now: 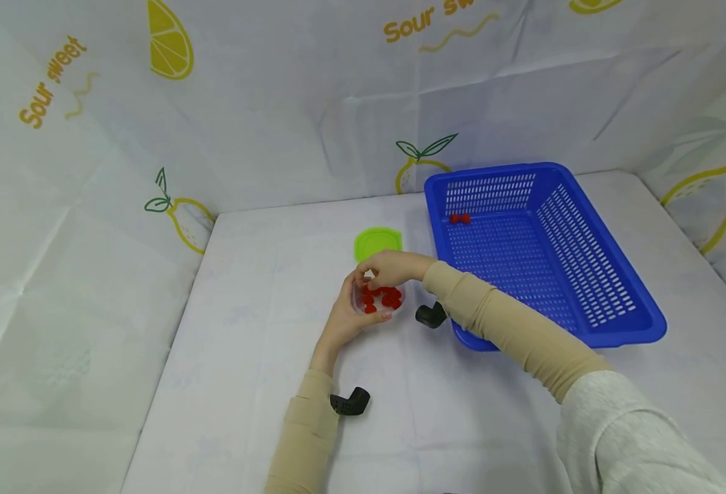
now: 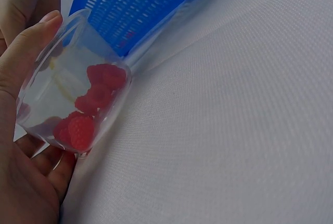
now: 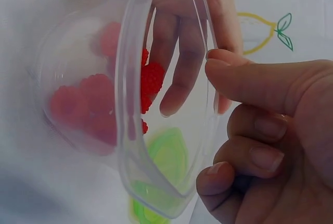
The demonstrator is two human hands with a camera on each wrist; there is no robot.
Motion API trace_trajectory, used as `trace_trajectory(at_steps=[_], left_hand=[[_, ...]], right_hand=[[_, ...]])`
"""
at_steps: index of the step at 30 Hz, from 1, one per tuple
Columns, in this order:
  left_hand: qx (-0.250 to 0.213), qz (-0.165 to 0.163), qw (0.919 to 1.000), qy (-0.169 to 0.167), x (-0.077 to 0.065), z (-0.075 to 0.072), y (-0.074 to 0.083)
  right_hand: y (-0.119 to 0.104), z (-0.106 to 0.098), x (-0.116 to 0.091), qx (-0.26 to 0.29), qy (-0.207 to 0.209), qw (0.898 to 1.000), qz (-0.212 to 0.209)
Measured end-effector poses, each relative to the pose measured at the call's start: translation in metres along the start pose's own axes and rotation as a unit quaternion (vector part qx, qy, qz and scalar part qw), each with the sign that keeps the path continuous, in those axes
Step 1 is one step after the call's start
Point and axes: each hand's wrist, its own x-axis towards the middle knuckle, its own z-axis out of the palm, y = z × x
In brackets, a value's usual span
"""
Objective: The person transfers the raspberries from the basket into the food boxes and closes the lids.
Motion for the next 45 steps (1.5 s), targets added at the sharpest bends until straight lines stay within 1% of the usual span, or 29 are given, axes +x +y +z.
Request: trace_trajectory(at_steps=[5, 10, 15, 19, 21, 26, 32, 38, 40, 41, 45], left_hand=[[0.002, -0.007, 1.0000, -0.002, 0.001, 0.000, -0.002], [0.007, -0.003, 1.0000, 0.000, 0.000, 0.000, -0.003], [0.000, 0.009, 0.9999, 0.008, 0.000, 0.001, -0.003], [0.006, 0.012, 0.9998, 0.011, 0.000, 0.001, -0.002], [0.009, 0.010, 0.9999, 0.010, 0.001, 0.001, -0.002], [0.014, 0.001, 0.9998, 0.011, 0.001, 0.002, -0.002], [0.012, 0.008, 0.9998, 0.012, 0.001, 0.002, -0.003], [0.012, 0.008, 0.9998, 0.014, 0.001, 0.003, -0.003], [0.013, 0.003, 0.9998, 0.012, 0.001, 0.003, -0.003], [0.013, 0.000, 0.9999, 0.009, 0.000, 0.002, 0.002], [0.009, -0.003, 0.9999, 0.009, 0.000, 0.002, 0.001]], right_hand=[[-0.001, 0.000, 0.000, 0.000, 0.005, 1.000, -0.008], [-0.001, -0.006, -0.005, 0.017, 0.011, 1.000, -0.013], [-0.001, -0.024, -0.016, 0.051, 0.040, 0.998, -0.020], [0.003, -0.042, -0.028, 0.093, 0.077, 0.992, -0.029], [0.007, -0.049, -0.035, 0.115, 0.099, 0.988, -0.028], [0.021, -0.065, -0.050, 0.152, 0.163, 0.975, 0.000], [0.050, -0.076, -0.068, 0.177, 0.236, 0.954, 0.044], [0.087, -0.079, -0.078, 0.201, 0.293, 0.931, 0.083], [0.100, -0.077, -0.079, 0.198, 0.306, 0.926, 0.100], [0.106, -0.077, -0.080, 0.197, 0.310, 0.924, 0.107], [0.130, -0.070, -0.081, 0.191, 0.323, 0.916, 0.138]])
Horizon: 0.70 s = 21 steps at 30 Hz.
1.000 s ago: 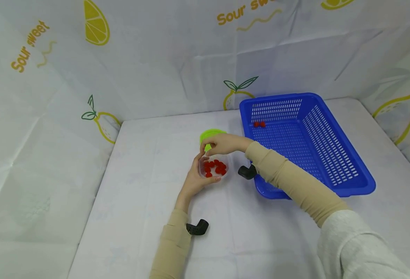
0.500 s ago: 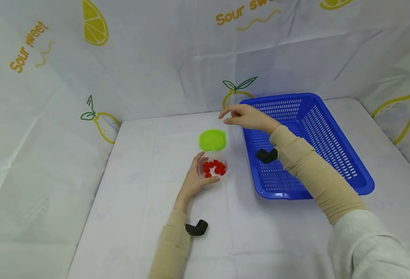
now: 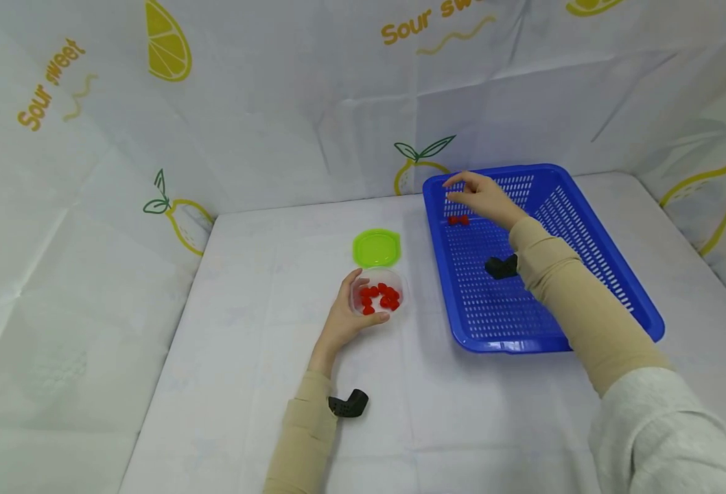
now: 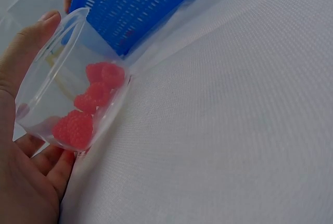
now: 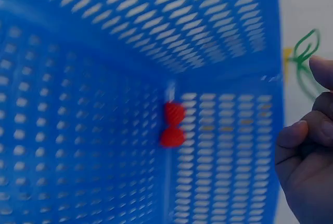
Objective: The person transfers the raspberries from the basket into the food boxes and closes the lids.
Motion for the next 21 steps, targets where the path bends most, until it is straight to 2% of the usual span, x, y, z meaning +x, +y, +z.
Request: trace_trajectory(at_steps=[5, 13, 17, 21], left_hand=[[-0.003, 0.007, 1.0000, 0.004, 0.002, 0.001, -0.006], [-0.003, 0.014, 0.9999, 0.001, 0.002, 0.000, -0.005], [-0.004, 0.018, 0.9998, 0.001, 0.001, 0.000, -0.005], [-0.007, 0.012, 0.9999, 0.000, 0.001, 0.000, -0.005]], right_hand=[[0.022, 0.003, 0.000, -0.022, 0.017, 1.000, 0.012], [0.049, 0.010, 0.003, -0.052, 0.012, 0.998, 0.038], [0.058, 0.012, 0.006, -0.065, -0.006, 0.996, 0.054], [0.062, 0.015, 0.007, -0.085, -0.042, 0.993, 0.072]])
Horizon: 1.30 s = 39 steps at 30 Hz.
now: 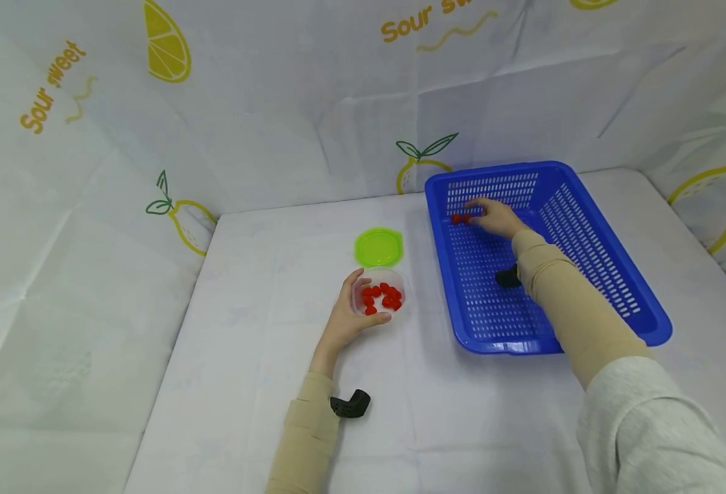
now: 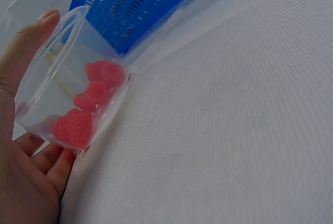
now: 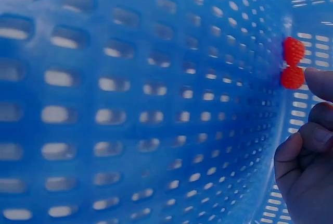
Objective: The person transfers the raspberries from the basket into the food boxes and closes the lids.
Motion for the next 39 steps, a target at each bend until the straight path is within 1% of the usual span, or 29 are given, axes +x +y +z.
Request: trace_trajectory(at_steps=[3, 5, 10, 13, 19, 24, 31, 39], left_hand=[[-0.001, 0.000, 1.0000, 0.001, 0.000, 0.000, 0.000], [-0.001, 0.002, 1.0000, 0.002, 0.000, 0.000, 0.000], [-0.003, 0.003, 1.0000, 0.000, 0.000, 0.001, -0.001], [-0.001, -0.002, 1.0000, -0.004, 0.000, 0.001, -0.001], [0.002, -0.006, 1.0000, -0.003, 0.000, 0.000, 0.001], [0.001, -0.009, 1.0000, -0.002, 0.000, 0.000, 0.002], [0.004, -0.003, 1.0000, -0.001, 0.001, 0.000, 0.001], [0.005, -0.003, 1.0000, 0.001, 0.000, 0.001, 0.000]], right_hand=[[0.002, 0.002, 0.001, -0.010, -0.020, 1.000, 0.009], [0.003, 0.003, 0.001, -0.013, -0.026, 1.000, 0.011], [0.010, 0.006, 0.002, -0.032, -0.020, 0.999, 0.006], [0.012, 0.007, 0.001, -0.041, -0.019, 0.999, 0.012], [0.011, 0.008, 0.000, -0.030, -0.021, 0.999, 0.025], [0.009, 0.009, 0.002, -0.033, -0.025, 0.999, 0.023], [0.009, 0.008, 0.001, -0.035, -0.022, 0.999, 0.015], [0.006, 0.007, -0.001, -0.028, -0.029, 0.999, 0.024]])
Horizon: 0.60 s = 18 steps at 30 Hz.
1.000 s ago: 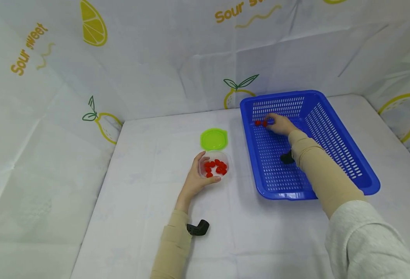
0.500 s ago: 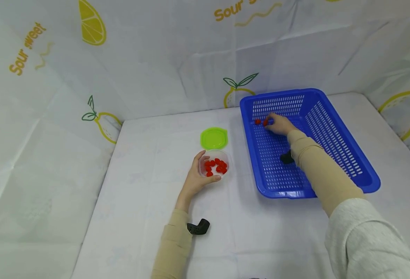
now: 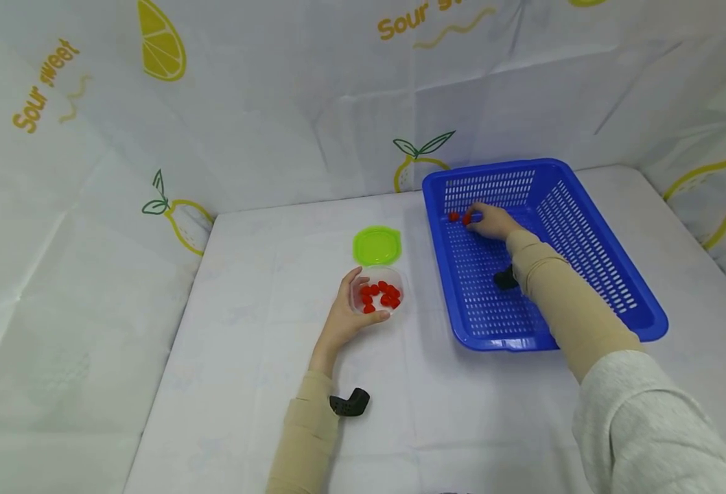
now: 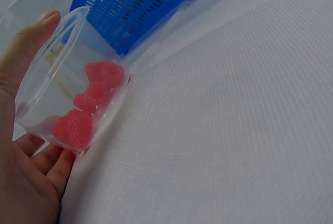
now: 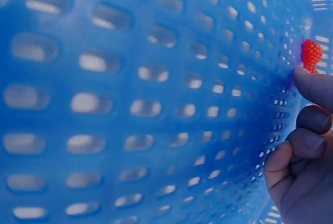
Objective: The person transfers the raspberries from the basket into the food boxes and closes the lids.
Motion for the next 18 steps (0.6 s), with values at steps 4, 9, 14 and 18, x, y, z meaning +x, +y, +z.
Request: trace_trajectory(at_steps=[4, 9, 14, 18], left_hand=[[0.002, -0.004, 1.0000, -0.001, 0.000, 0.000, 0.000], [0.003, -0.003, 1.0000, -0.001, -0.001, 0.000, -0.001], [0.002, -0.007, 1.0000, -0.002, -0.001, 0.000, -0.001], [0.000, -0.004, 1.0000, -0.004, -0.001, 0.000, -0.001]], right_hand=[[-0.002, -0.002, 0.000, 0.004, 0.000, 1.000, -0.003], [-0.005, -0.007, -0.003, 0.015, -0.002, 1.000, -0.009], [-0.014, -0.015, -0.011, 0.007, 0.018, 0.999, -0.041], [-0.023, -0.022, -0.017, 0.009, 0.034, 0.997, -0.066]])
